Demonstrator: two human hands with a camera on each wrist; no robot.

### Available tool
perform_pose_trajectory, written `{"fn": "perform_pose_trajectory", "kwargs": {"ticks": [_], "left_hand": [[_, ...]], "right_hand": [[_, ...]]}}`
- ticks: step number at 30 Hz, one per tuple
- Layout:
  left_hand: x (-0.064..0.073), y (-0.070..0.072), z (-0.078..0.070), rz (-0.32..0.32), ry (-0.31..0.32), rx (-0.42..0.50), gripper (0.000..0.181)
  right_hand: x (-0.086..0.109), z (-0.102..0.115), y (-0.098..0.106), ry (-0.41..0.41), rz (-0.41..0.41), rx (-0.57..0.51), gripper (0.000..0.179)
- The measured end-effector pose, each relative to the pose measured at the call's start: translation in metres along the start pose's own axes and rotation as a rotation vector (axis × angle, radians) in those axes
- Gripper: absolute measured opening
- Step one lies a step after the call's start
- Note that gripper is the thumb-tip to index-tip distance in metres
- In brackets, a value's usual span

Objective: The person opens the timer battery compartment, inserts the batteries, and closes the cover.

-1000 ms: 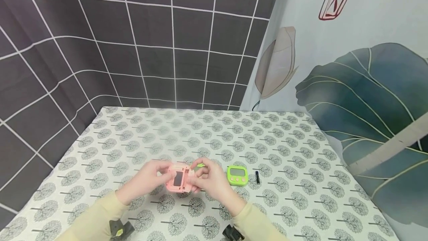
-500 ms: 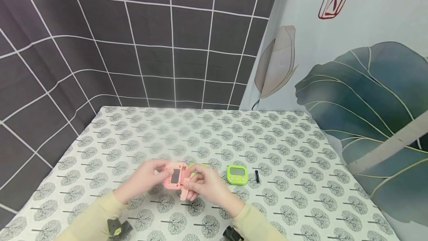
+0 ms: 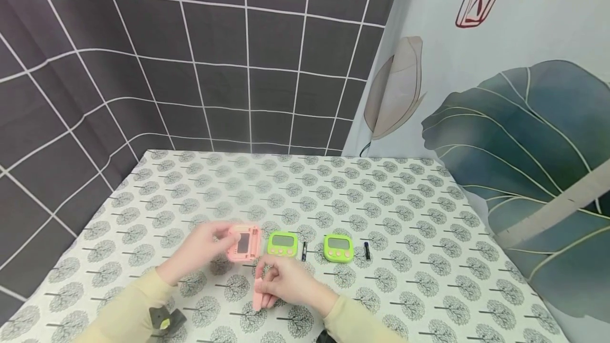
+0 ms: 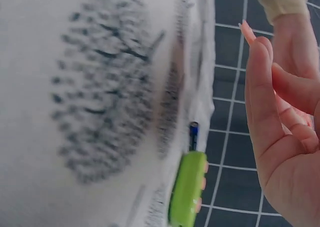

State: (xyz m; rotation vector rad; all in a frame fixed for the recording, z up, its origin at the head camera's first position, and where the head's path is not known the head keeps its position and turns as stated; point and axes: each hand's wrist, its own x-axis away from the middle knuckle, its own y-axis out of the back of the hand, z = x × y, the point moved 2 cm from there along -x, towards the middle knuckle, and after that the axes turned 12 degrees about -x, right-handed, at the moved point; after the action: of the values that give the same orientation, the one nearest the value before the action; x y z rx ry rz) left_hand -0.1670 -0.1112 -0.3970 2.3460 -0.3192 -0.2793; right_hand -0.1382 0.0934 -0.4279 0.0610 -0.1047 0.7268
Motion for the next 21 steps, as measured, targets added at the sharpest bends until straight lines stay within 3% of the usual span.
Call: {"fn": "perform_pose_trajectory", "kwargs": {"ticks": [5, 14, 21], "left_hand": [[0.002, 0.000, 0.003, 0.007, 0.009, 0.013, 0.019], [0.004, -0.001, 0.006, 0.005, 0.037, 0.023, 0.020], [0.003, -0.002, 0.003, 0.023, 0.037, 0.042, 0.023]], "right_hand": [[-0.003, -0.009, -0.005, -0.009, 0.014, 0.058, 0.014], [-0.009, -0.014, -0.007, -0.127, 0.007, 0.116, 0.020], [-0.012, -0.010, -0.004, -0.036, -0.057, 0.501, 0.019]]}}
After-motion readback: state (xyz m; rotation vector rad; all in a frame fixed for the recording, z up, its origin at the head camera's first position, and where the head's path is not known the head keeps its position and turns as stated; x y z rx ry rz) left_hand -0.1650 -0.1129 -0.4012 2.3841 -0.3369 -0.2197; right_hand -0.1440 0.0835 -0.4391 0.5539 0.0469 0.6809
